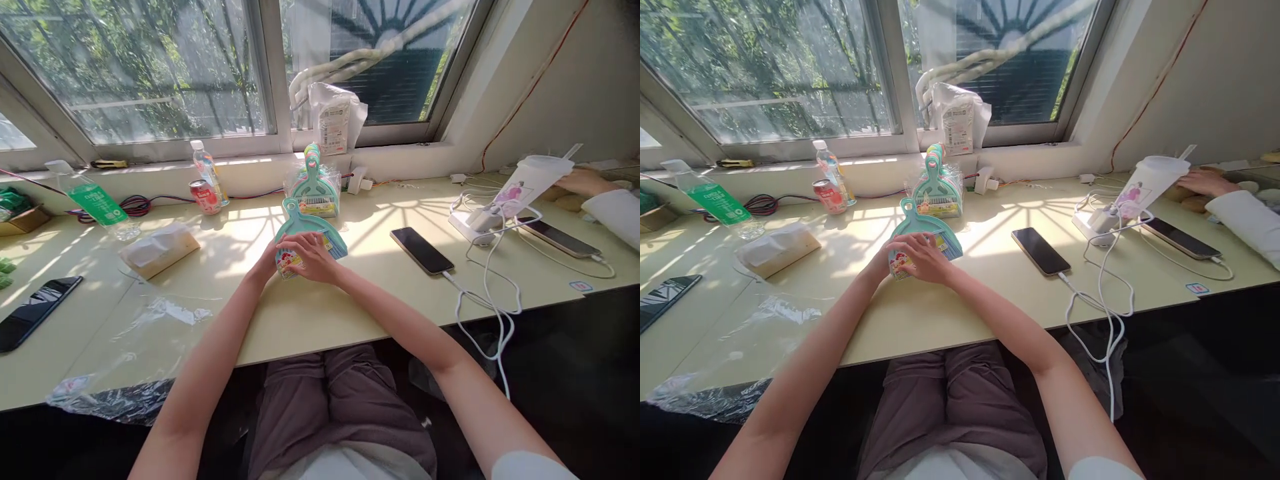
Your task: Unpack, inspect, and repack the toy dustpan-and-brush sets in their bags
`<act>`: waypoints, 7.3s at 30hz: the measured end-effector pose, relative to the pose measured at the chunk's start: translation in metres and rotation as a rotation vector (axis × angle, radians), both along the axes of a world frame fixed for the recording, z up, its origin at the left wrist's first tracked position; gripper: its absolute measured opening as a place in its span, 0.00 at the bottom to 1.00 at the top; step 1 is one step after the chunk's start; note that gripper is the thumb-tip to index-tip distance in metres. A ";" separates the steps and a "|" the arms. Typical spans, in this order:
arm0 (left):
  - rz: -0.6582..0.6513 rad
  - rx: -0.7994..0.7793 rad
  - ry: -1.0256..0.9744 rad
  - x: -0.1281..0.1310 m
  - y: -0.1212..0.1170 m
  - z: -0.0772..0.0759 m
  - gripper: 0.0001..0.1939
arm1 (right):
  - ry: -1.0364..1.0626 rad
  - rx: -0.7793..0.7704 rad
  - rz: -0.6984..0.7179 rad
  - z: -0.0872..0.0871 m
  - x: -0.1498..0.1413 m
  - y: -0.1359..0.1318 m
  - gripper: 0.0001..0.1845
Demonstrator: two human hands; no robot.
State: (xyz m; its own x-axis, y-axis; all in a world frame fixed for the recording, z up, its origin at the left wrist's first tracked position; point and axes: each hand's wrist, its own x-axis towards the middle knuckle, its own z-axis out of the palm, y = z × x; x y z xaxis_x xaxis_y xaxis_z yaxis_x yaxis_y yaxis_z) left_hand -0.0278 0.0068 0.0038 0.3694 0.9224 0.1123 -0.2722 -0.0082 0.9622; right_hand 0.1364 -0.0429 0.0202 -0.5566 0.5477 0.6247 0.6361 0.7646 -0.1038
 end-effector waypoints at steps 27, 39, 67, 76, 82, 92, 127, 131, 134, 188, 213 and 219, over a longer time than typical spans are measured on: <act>0.106 0.139 -0.143 -0.006 -0.017 0.020 0.41 | 1.446 -0.986 -0.071 -0.002 -0.001 0.002 0.11; 0.001 0.052 -0.075 0.001 -0.024 0.025 0.42 | 1.532 -0.784 -0.135 0.008 0.021 0.012 0.30; 0.081 0.095 -0.110 0.007 -0.019 0.017 0.50 | 1.529 -1.085 0.106 -0.002 0.013 0.015 0.09; 0.095 0.070 -0.059 0.007 -0.014 0.009 0.49 | 1.577 -1.121 0.037 -0.010 0.012 0.017 0.08; 0.097 0.038 -0.064 0.004 -0.014 0.014 0.46 | 1.479 -1.195 0.132 -0.006 0.016 0.016 0.05; 0.136 -0.098 -0.127 -0.002 -0.002 0.006 0.27 | 1.531 -1.242 0.047 -0.006 0.015 0.016 0.06; 0.927 0.265 1.652 -0.083 -0.141 0.075 0.30 | 1.669 -1.138 0.020 -0.001 0.014 0.013 0.09; 0.776 0.159 1.966 -0.113 -0.173 0.050 0.35 | 1.694 -1.118 0.054 -0.004 0.014 0.013 0.10; 0.530 0.314 1.859 -0.113 -0.157 0.023 0.24 | 1.709 -1.109 0.026 -0.005 0.015 0.011 0.10; 0.485 0.563 0.729 -0.036 -0.019 0.021 0.21 | 1.324 -1.215 0.107 -0.015 0.009 0.010 0.10; 0.100 -0.063 -0.077 0.006 -0.040 0.012 0.28 | 1.619 -1.070 0.056 -0.013 -0.002 0.005 0.09; 0.126 -0.071 -0.043 0.009 -0.034 0.007 0.26 | 1.644 -1.152 -0.023 -0.009 0.003 0.009 0.11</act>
State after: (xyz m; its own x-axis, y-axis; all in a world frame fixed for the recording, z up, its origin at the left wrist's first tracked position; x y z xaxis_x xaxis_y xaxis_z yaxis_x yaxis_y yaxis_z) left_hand -0.0189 -0.0269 0.0109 0.2460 0.9675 0.0587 -0.3144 0.0224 0.9490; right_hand 0.1396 -0.0334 0.0112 0.0835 0.9854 -0.1484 -0.5528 -0.0781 -0.8297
